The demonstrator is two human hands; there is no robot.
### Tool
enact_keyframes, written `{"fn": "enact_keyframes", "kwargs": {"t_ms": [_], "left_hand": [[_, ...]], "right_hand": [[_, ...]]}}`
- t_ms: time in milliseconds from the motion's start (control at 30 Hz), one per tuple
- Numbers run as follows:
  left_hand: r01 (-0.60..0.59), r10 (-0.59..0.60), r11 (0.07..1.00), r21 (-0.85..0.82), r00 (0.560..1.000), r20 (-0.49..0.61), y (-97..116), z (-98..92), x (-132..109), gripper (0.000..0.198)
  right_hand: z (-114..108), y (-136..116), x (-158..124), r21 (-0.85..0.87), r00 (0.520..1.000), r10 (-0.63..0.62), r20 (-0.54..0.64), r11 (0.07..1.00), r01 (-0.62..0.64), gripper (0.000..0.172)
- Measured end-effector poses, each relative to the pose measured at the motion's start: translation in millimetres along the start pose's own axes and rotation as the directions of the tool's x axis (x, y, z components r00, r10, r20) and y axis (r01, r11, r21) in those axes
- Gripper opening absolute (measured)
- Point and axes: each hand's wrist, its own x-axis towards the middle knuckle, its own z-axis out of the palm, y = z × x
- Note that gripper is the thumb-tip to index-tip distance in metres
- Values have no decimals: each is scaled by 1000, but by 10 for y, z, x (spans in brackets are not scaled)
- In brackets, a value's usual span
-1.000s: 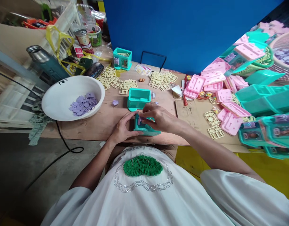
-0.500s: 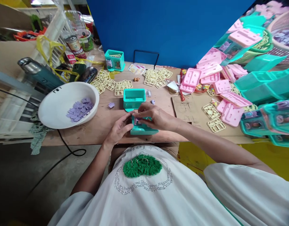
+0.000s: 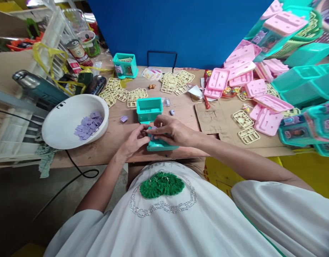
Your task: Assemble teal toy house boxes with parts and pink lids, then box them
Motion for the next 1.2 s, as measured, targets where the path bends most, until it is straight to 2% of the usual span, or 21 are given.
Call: {"fn": "enact_keyframes", "kwargs": {"t_ms": [233,333,400,467,567,700,867,967,1100,1200], "left_hand": [[2,1,997,-80,1000,31,-18,-31,15,44],[-54,60,994,-92,996,62,-98,-46,-92,60],[-141,142,990,-10,988,66,-177,-36,-171,79],[-239,239,957,164,971,20,-260,-18,-225,91],[-303,330,882,361,944,-15,-349,0,-243,93],[-344,367,851,397,930,20,-365,-17,-213,92],[-377,392,821,428,918,57,-329,-55,-187,89],[-400,415,799,449,907,70,-337,-65,-187,88],[-383,418,787,484,908,39,-368,-64,-198,91],[-382,419,775,503,907,44,-372,-73,-194,92]], "right_hand": [[-12,-21,78,-81,998,-16,56,996,21,33],[-21,-61,113,-129,997,21,76,992,-11,29],[-18,-64,122,-121,997,32,76,992,-22,27],[-8,-36,106,-82,997,46,61,996,-41,25],[6,27,36,-18,999,32,10,999,-32,29],[-39,4,-46,-67,998,-47,42,996,50,40],[-118,-143,25,-196,982,-42,183,978,78,39],[-76,-137,26,-189,976,-52,211,978,93,38],[22,-38,-118,-73,998,-49,45,996,53,43],[32,2,-191,26,996,-1,-94,1000,3,57]]}}
